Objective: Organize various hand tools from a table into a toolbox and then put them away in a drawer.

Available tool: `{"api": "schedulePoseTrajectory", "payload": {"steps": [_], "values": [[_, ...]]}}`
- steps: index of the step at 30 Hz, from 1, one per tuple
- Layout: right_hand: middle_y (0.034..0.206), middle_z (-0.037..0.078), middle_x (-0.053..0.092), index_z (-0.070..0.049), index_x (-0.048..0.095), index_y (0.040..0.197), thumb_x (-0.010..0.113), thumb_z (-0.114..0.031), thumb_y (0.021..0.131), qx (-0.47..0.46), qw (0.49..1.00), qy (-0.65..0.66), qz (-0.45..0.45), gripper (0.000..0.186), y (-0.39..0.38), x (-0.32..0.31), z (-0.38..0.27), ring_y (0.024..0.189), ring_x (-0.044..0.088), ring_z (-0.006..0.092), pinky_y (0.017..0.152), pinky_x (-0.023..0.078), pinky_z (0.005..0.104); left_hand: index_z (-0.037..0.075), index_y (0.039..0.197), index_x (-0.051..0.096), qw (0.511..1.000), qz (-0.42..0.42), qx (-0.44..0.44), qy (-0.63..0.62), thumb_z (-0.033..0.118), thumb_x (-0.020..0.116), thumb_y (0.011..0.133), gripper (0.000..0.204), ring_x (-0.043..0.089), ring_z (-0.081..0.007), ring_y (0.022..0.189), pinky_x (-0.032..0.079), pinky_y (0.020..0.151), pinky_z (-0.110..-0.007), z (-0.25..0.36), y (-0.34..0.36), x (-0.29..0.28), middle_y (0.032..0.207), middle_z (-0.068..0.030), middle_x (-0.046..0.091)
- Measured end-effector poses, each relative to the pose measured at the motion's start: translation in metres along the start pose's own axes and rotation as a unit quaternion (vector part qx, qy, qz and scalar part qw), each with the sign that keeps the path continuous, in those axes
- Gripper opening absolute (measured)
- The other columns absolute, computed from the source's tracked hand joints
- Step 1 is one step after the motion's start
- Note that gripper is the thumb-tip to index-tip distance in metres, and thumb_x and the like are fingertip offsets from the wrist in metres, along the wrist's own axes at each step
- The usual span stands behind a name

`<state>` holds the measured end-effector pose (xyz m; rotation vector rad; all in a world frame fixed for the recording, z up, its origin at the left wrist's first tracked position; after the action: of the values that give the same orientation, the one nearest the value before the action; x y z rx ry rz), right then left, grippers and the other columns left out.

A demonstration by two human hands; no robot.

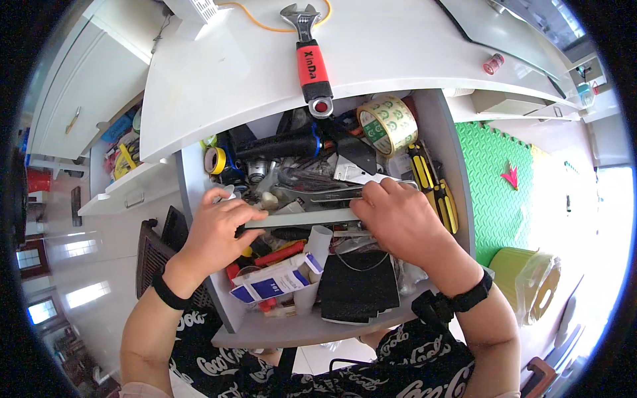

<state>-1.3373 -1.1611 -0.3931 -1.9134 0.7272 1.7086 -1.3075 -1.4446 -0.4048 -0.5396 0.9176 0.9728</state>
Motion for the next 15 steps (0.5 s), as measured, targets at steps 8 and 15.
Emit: {"api": "schedulePoseTrajectory", "payload": {"steps": [8,15], "values": [[0.088,0.005,0.054,-0.01,0.06,0.092,0.063,-0.011,0.07,0.017,1.0,-0.007,-0.013,0.022,0.003,0.005,0.002,0.084,0.057,0.0227,0.068,0.05,0.0351,0.01,0.088,0.066,0.998,0.031,-0.004,0.058,0.011,0.075,0.07,0.02,0.062,-0.0201,0.08,0.036,0.095,-0.042,0.001,0.003,0.003,0.081,-0.0035,0.065],[0.087,0.005,0.054,-0.01,0.061,0.092,0.061,-0.012,0.07,0.007,1.0,-0.012,-0.012,0.022,0.005,0.006,0.005,0.082,0.057,0.0223,0.071,0.049,0.0343,0.009,0.087,0.065,0.997,0.029,0.012,0.073,0.011,0.075,0.069,0.021,0.063,-0.0197,0.078,0.03,0.105,-0.046,0.0,0.002,0.004,0.079,-0.0022,0.066]]}}
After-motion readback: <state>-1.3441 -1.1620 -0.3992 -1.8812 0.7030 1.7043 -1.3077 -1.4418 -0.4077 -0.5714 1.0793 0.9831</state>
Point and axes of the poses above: each hand's wrist, its own y-axis towards the middle knuckle, its own x-axis out of the palm, z = x × y, the point moved 1 cm from there along y, towards the middle knuckle
